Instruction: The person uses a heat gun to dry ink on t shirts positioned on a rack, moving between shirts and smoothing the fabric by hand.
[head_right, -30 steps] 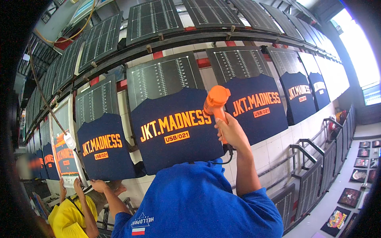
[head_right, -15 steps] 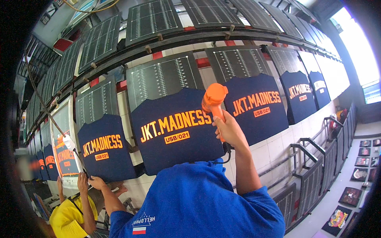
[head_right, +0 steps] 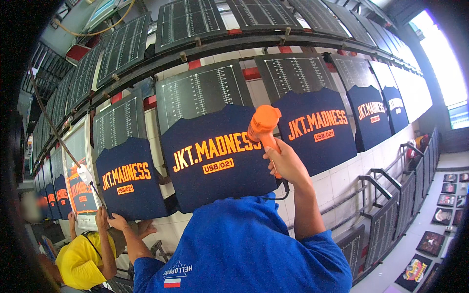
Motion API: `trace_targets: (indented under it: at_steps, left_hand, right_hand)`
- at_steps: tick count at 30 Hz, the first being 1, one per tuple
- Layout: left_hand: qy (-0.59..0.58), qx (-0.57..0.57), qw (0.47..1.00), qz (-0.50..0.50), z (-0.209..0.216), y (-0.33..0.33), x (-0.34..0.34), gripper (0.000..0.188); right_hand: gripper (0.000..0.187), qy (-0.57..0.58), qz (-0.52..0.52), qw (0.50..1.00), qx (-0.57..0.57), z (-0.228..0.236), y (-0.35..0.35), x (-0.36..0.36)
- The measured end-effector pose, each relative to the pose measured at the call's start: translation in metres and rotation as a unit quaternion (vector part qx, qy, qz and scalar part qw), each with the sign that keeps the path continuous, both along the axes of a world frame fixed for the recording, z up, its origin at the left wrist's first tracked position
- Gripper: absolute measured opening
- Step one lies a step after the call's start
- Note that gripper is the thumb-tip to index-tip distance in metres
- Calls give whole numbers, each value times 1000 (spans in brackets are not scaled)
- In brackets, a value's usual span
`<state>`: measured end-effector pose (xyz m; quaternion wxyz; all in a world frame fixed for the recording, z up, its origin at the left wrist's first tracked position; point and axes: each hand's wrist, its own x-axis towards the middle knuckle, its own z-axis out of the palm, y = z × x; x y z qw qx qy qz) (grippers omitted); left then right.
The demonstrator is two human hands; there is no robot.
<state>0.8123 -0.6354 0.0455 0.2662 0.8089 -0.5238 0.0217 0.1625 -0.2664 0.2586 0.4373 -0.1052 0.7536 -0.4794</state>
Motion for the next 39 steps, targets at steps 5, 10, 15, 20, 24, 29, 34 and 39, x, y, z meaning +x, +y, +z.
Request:
trace_targets:
  at_steps: [5, 10, 15, 20, 24, 29, 34, 39]
  left_hand:
    - [10, 10, 1000, -11, 2, 5, -7, 52]
    - [-5, 6, 1000, -29, 2, 7, 0, 53]
    - [-7, 3, 1000, -26, 1, 11, -2, 56]
    - [9, 5, 999, -30, 2, 10, -8, 56]
    - [0, -17, 999, -41, 1, 10, -4, 53]
    - [3, -44, 997, -56, 16, 30, -15, 44]
    - [8, -58, 997, -56, 15, 23, -27, 47]
    - [65, -52, 996, -18, 3, 35, -31, 52]
  right_hand:
    - [36, 23, -7, 1000, 17, 14, 2, 6]
    - [36, 22, -20, 999, 12, 14, 7, 8]
    - [35, 11, -32, 999, 12, 17, 13, 9]
    - [34, 15, -38, 999, 20, 15, 22, 15]
    - [36, -2, -29, 999, 29, 17, 29, 14]
    - [29, -5, 8, 1000, 26, 5, 27, 16]
    - [35, 6, -22, 1000, -6, -6, 36, 24]
    - [36, 32, -11, 999, -1, 2, 23, 27]
